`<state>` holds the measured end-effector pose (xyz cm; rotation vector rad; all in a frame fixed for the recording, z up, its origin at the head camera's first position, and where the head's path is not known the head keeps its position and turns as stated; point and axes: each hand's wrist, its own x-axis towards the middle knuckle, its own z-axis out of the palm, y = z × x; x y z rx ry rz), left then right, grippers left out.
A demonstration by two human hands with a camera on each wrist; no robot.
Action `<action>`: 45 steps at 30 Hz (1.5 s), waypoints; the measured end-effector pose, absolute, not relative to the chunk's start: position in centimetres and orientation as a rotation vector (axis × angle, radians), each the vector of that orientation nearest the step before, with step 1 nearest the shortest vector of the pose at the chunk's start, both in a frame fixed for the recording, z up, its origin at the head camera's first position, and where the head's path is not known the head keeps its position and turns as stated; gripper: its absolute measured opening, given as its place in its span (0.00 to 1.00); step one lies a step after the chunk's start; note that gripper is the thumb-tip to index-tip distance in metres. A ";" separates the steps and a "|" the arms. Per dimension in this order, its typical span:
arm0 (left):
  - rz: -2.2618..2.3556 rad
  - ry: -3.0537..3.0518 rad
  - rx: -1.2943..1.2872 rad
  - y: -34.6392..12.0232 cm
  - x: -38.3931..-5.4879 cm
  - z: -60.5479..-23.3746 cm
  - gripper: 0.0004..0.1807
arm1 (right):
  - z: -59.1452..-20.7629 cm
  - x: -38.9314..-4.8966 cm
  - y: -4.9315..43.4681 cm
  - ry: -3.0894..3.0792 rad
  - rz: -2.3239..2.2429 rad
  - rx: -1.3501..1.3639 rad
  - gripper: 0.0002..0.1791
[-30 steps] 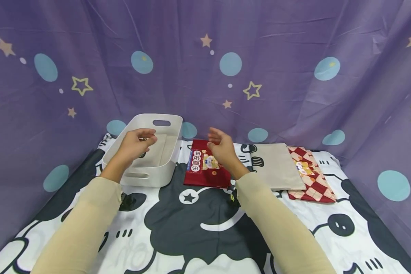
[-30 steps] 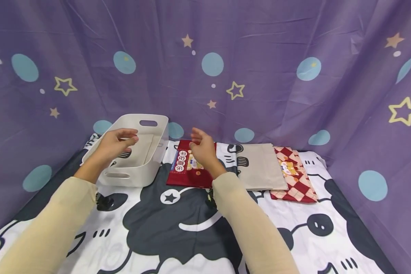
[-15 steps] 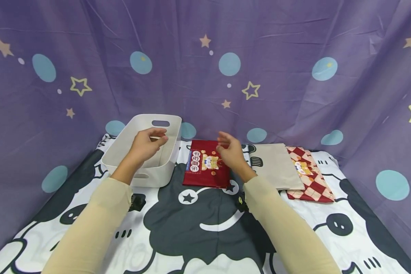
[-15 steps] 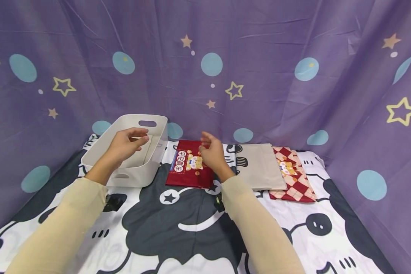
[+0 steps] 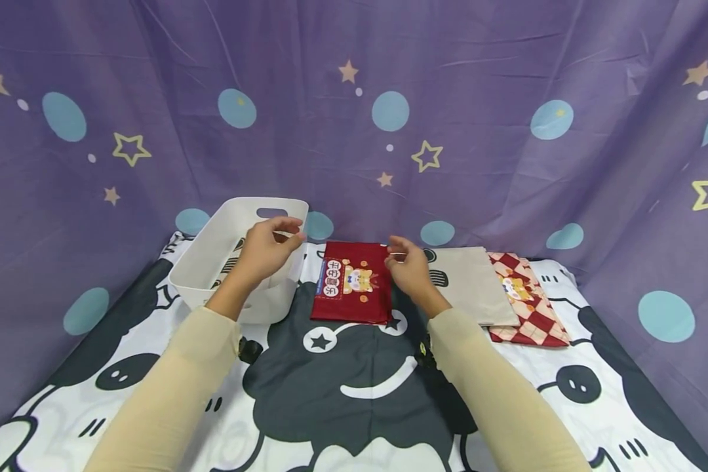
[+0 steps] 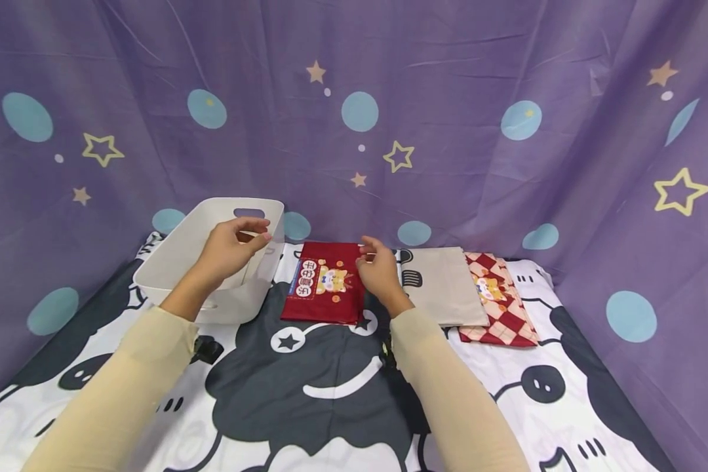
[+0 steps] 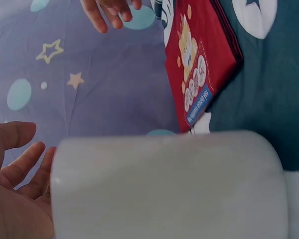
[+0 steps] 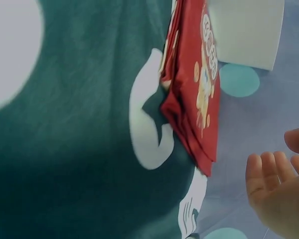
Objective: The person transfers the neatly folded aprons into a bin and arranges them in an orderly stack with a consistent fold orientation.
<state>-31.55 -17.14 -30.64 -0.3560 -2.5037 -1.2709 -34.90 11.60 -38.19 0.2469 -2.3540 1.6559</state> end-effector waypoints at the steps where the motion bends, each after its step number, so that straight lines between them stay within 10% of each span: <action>1: -1.268 -2.498 -0.372 -16.9 -31.5 -30.5 0.18 | -38.3 -34.9 11.7 -2.354 1.661 0.238 0.28; 45: -1.740 -2.605 0.061 -9.4 -32.5 -36.3 0.30 | -40.1 -35.6 12.7 -2.596 1.586 0.078 0.26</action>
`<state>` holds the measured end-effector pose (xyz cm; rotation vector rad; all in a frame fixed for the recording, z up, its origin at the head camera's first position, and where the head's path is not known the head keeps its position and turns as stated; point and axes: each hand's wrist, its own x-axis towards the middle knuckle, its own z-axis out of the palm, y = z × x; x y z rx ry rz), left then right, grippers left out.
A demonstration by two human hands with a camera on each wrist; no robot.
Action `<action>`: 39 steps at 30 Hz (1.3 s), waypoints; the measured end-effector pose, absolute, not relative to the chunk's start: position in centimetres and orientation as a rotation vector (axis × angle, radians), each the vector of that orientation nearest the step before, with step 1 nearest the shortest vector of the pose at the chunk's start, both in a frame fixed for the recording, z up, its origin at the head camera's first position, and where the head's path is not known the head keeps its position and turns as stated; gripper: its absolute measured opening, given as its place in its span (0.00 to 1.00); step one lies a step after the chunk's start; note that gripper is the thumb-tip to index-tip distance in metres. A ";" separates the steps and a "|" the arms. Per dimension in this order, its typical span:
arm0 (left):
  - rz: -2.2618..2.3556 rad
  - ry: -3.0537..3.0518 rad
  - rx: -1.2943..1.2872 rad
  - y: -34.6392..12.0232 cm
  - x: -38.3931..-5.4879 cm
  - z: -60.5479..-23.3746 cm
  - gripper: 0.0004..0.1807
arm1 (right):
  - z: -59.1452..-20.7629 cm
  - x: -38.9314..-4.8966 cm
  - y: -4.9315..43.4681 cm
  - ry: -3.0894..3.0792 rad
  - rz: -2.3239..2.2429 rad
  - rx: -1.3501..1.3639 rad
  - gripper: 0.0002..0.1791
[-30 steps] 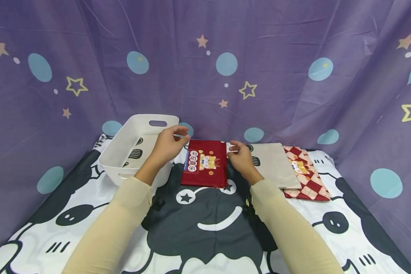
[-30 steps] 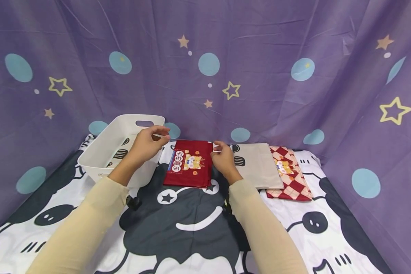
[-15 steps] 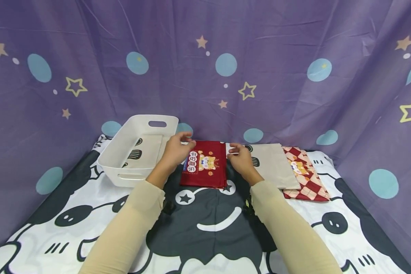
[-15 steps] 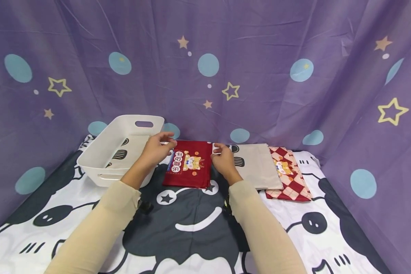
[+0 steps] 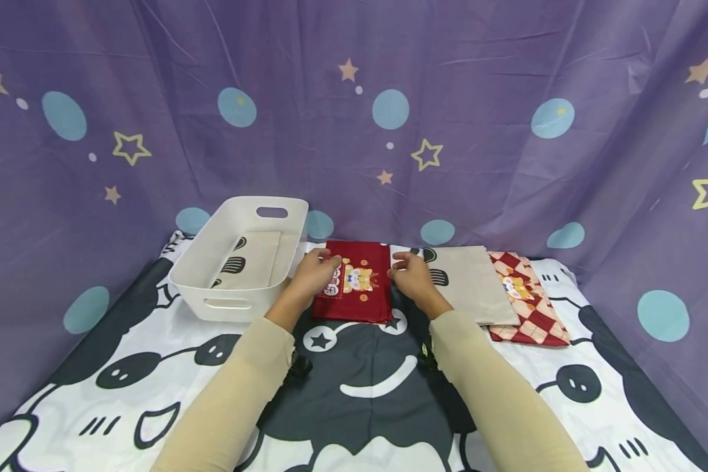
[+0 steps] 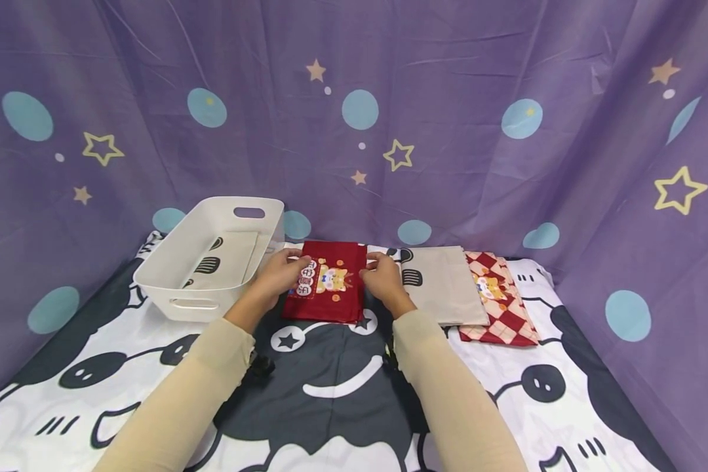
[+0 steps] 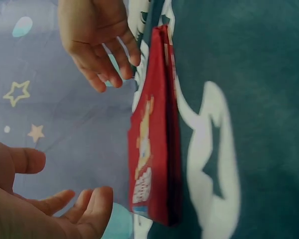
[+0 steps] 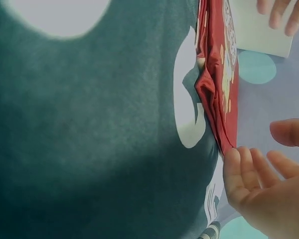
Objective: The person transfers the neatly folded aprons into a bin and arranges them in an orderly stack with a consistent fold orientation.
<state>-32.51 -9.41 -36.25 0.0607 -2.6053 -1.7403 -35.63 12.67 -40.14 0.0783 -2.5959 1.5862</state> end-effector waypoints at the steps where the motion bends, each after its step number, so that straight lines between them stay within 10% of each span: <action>1: -1.738 -2.605 0.075 -9.4 -32.6 -36.5 0.29 | -40.1 -35.6 12.7 -2.601 1.593 0.076 0.26; 39: -2.028 -2.496 0.307 -10.0 -33.2 -38.7 0.29 | -39.6 -35.7 11.9 -2.593 2.093 -0.275 0.25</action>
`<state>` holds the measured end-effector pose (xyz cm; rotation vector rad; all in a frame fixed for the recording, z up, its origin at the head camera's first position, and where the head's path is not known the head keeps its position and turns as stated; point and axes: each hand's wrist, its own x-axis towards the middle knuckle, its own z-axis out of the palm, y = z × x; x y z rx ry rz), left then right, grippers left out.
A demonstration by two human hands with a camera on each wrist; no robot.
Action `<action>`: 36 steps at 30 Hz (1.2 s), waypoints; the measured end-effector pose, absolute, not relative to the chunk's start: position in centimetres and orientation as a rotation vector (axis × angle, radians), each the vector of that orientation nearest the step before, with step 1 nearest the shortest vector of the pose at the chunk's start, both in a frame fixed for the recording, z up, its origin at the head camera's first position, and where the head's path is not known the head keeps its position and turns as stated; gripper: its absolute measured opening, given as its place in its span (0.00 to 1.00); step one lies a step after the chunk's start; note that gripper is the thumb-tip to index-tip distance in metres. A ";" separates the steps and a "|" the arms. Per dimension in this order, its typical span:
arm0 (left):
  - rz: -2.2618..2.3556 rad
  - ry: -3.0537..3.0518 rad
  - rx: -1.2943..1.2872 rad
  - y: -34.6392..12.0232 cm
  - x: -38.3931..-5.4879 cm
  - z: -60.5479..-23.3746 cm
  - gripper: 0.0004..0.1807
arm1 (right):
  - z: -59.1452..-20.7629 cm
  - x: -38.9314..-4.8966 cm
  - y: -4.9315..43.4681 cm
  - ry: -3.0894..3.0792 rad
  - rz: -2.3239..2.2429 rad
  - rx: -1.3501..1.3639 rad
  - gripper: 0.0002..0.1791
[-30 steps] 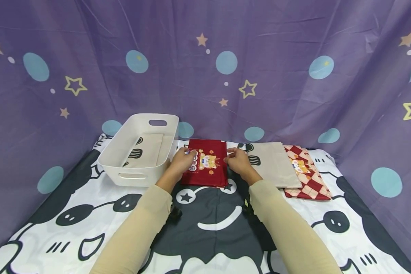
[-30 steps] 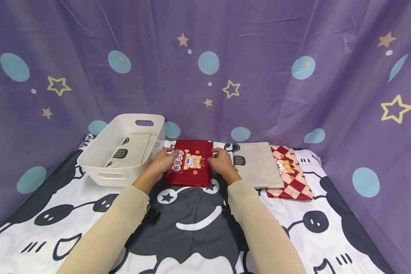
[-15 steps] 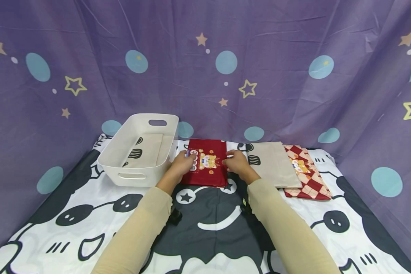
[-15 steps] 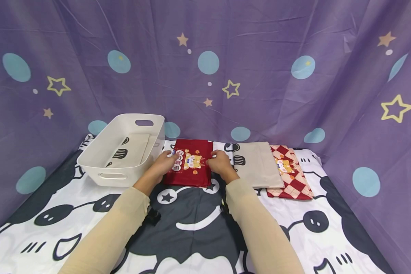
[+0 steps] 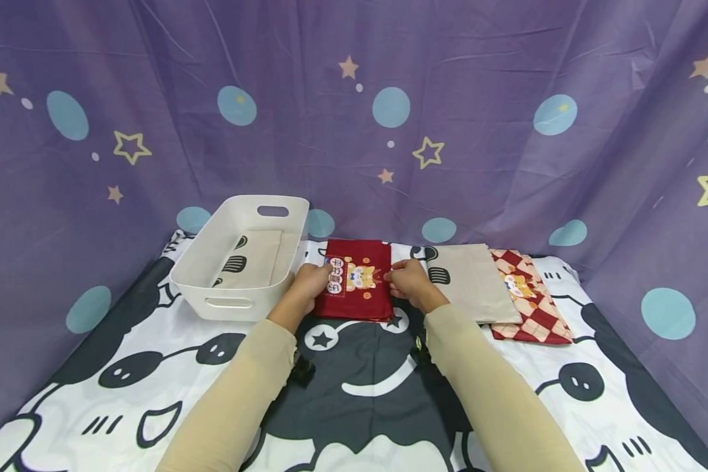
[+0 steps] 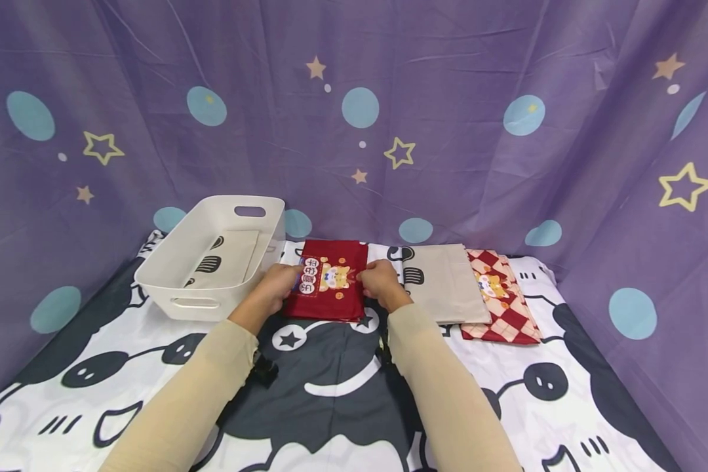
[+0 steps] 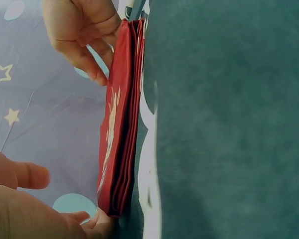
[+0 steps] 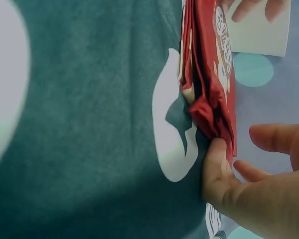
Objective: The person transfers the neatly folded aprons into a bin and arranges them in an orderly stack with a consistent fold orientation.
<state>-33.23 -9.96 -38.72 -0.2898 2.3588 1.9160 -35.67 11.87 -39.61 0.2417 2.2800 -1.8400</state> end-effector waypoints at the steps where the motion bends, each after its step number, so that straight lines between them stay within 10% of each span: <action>1: 1.925 2.353 -0.288 -10.0 -33.2 -38.8 0.26 | -39.6 -35.7 11.9 2.269 -1.852 0.245 0.25; 12: 1.975 2.416 -0.259 -9.6 -33.5 -38.7 0.07 | -39.5 -36.0 12.0 2.231 -1.895 0.255 0.08; 21: 1.997 2.339 -0.254 -9.5 -33.9 -39.0 0.27 | -39.1 -36.2 12.0 2.241 -1.827 0.287 0.06; 36: 1.971 2.345 -0.258 -9.5 -33.6 -39.0 0.30 | -38.8 -36.4 11.8 2.043 -1.959 0.333 0.23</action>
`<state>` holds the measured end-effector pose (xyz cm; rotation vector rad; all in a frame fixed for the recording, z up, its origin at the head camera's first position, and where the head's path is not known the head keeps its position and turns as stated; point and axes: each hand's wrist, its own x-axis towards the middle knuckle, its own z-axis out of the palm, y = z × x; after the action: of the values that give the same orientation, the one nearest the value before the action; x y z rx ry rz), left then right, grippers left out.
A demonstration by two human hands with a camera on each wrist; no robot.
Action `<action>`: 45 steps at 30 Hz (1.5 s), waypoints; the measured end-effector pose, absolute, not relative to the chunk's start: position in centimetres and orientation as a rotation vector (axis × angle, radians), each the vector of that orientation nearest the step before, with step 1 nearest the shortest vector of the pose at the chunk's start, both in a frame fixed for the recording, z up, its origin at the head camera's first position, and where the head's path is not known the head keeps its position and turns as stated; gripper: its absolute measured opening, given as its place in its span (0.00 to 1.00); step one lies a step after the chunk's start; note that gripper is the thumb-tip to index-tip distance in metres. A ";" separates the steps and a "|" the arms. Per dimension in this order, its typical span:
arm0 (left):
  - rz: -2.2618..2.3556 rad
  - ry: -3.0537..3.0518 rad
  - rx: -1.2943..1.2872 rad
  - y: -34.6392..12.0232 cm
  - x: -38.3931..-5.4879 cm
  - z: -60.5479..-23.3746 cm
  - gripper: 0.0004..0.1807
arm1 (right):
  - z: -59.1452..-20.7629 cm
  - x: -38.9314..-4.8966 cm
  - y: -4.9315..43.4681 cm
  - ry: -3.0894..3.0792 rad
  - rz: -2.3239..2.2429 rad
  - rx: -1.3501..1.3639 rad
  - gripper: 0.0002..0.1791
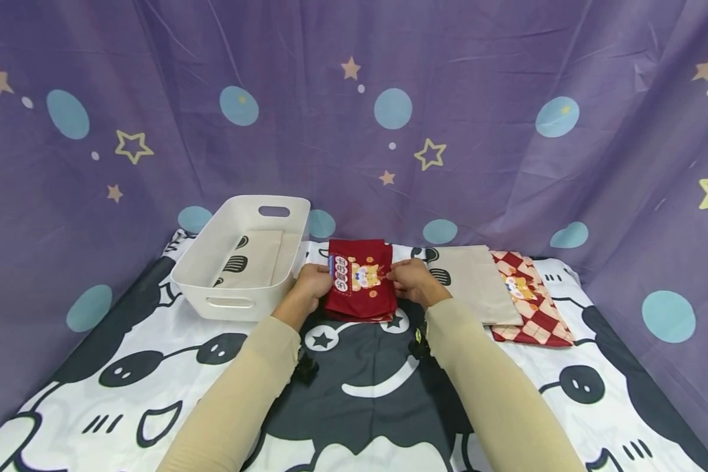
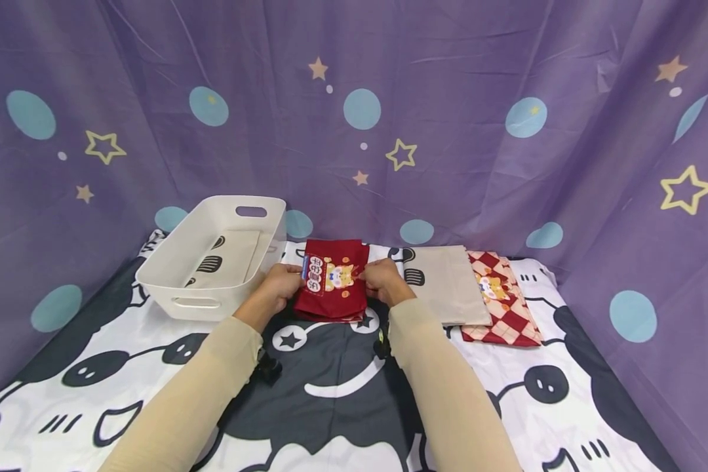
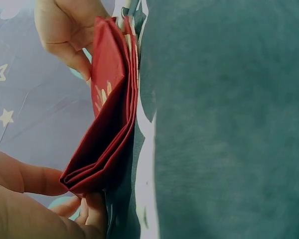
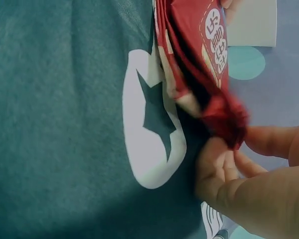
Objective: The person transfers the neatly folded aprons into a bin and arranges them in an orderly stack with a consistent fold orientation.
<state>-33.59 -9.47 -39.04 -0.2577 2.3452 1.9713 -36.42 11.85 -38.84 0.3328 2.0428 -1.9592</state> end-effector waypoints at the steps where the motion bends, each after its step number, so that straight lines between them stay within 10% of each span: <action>1: 1.975 2.346 -0.257 -9.5 -33.6 -39.1 0.30 | -38.9 -36.4 11.8 2.023 -1.982 0.335 0.23; 45: 2.326 2.192 -0.348 -8.3 -34.0 -38.8 0.31 | -38.0 -36.5 12.5 2.148 -2.114 0.332 0.28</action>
<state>-34.03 -8.28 -38.77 -0.3478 2.1917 2.3265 -36.54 12.50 -37.97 0.3323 2.1475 -2.1139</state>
